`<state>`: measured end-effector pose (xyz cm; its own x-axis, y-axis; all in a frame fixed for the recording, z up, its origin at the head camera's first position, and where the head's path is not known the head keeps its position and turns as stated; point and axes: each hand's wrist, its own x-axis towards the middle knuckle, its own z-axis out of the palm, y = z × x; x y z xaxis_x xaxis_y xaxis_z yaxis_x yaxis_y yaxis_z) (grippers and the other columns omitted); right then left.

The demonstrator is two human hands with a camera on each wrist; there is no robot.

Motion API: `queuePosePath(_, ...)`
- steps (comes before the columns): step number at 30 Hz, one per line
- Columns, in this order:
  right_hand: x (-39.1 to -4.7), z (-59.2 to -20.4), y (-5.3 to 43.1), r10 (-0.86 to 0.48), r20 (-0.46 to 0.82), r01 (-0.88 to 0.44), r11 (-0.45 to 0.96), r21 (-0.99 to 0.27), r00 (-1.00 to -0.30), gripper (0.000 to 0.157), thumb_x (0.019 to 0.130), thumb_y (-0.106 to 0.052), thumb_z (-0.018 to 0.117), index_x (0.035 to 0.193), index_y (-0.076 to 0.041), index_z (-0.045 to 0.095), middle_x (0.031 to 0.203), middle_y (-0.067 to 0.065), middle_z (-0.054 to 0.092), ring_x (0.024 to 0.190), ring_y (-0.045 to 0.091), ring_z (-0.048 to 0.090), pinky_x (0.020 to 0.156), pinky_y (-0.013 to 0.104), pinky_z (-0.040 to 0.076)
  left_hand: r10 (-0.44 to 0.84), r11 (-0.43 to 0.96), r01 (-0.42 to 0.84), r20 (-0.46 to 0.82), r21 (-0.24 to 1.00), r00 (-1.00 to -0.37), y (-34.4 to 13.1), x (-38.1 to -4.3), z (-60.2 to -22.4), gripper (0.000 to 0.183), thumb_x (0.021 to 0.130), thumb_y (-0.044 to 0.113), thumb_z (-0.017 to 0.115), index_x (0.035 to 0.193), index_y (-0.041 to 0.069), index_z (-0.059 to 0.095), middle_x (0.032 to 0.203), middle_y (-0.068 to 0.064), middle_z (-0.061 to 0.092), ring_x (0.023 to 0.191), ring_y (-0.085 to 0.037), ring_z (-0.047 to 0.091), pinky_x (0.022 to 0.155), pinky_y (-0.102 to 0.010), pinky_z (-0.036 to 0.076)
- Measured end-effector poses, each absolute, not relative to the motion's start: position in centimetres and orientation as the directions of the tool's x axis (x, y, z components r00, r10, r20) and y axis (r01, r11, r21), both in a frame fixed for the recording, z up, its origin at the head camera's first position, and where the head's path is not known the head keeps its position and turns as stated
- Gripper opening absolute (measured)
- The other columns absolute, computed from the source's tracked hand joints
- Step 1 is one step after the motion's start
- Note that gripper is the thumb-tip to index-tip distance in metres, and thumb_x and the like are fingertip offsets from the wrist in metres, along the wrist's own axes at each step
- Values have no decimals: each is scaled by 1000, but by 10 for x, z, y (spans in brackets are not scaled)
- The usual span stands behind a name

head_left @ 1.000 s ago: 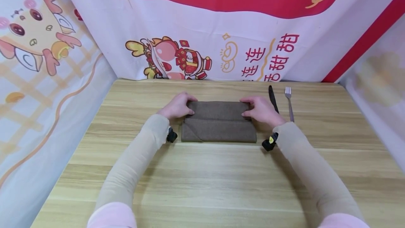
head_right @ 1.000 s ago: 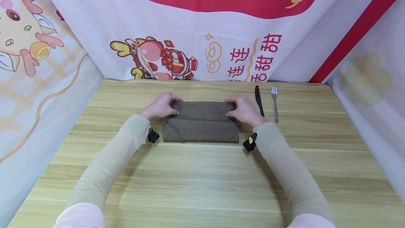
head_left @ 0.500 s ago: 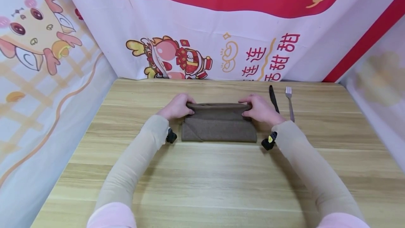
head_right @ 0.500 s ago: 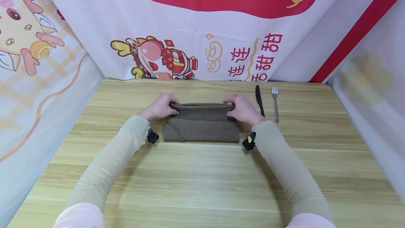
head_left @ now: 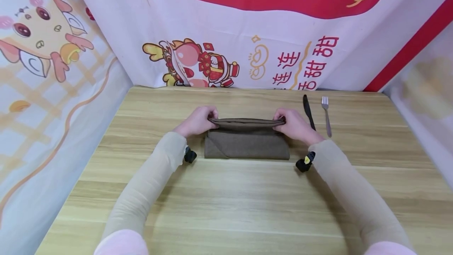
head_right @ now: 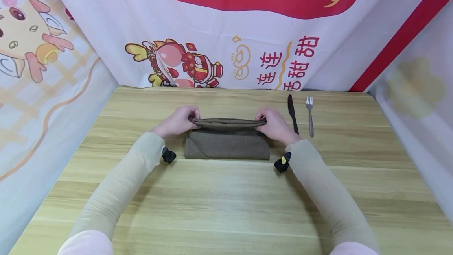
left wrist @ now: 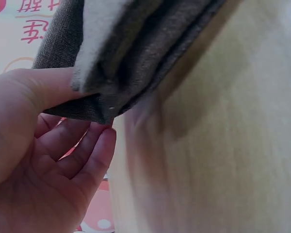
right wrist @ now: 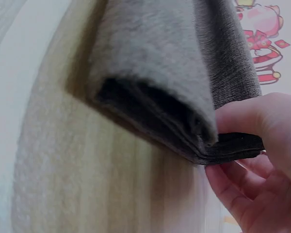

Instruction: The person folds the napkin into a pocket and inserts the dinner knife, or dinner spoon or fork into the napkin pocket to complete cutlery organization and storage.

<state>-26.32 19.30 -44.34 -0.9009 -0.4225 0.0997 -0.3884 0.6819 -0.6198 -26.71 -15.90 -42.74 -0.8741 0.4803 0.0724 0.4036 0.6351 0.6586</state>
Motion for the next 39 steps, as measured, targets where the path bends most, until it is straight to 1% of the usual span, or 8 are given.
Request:
queuePosePath(4, -258, -437, 196, -414, 76, -353, 647, -676, -907, 16, 88, -3, 78, 99, -5, 66, 106, 13, 68, 98, 30, 61, 87, 46, 49, 451, 595, 355, 66, 721, -890, -160, -262, -418, 20, 85, 0, 81, 95, 5, 64, 94, -8, 70, 91, -22, 65, 86, -38, 52)
queuePosePath(7, -253, -428, 199, -417, 80, -349, 622, -701, -905, 16, 90, -8, 78, 102, -6, 68, 107, 12, 68, 96, 28, 60, 84, 45, 49, 449, 579, 355, 77, 734, -890, -161, -257, -411, 19, 86, 2, 81, 97, 5, 67, 95, -7, 70, 90, -21, 65, 85, -36, 52)
queuePosePath(11, -246, -417, 201, -449, 111, -395, 608, -689, -886, 15, 90, -7, 79, 100, -7, 69, 103, 8, 69, 95, 24, 62, 83, 43, 51, 456, 573, 358, 76, 737, -887, -163, -248, -403, 18, 88, 4, 80, 102, 7, 70, 97, -5, 69, 91, -19, 63, 84, -35, 52)
queuePosePath(15, -238, -414, 202, -472, 128, -426, 603, -675, -872, 16, 88, -5, 80, 98, -8, 69, 102, 6, 69, 96, 22, 63, 81, 42, 54, 476, 567, 385, 92, 728, -875, -164, -239, -399, 21, 88, 5, 80, 107, 7, 73, 99, -3, 69, 92, -18, 63, 85, -34, 52)
queuePosePath(23, -213, -412, 207, -495, 126, -456, 633, -626, -860, 19, 86, -10, 83, 99, -12, 69, 107, 5, 69, 96, 22, 63, 78, 41, 54, 532, 556, 456, 124, 695, -838, -165, -213, -398, 27, 86, 7, 83, 111, 9, 76, 102, 2, 70, 94, -14, 62, 89, -35, 53)
queuePosePath(30, -195, -421, 212, -488, 125, -454, 646, -613, -864, 21, 85, -12, 85, 100, -17, 70, 111, 0, 69, 101, 22, 62, 85, 46, 53, 560, 572, 493, 127, 655, -819, -166, -190, -409, 29, 83, 8, 86, 111, 11, 76, 101, 5, 68, 94, -12, 62, 89, -35, 53)
queuePosePath(35, -184, -431, 214, -532, 175, -516, 603, -608, -828, 24, 81, -6, 87, 94, -18, 71, 108, -2, 69, 101, 21, 63, 84, 46, 54, 584, 589, 515, 112, 622, -804, -167, -179, -418, 26, 84, 7, 85, 108, 13, 77, 100, 6, 67, 93, -12, 61, 83, -34, 52)
queuePosePath(39, -178, -435, 215, -559, 183, -543, 590, -598, -809, 24, 79, -6, 89, 92, -20, 73, 107, -3, 69, 102, 22, 63, 87, 48, 53, 594, 605, 524, 99, 599, -799, -168, -176, -425, 25, 83, 5, 85, 106, 14, 79, 101, 7, 69, 95, -12, 61, 83, -34, 51)
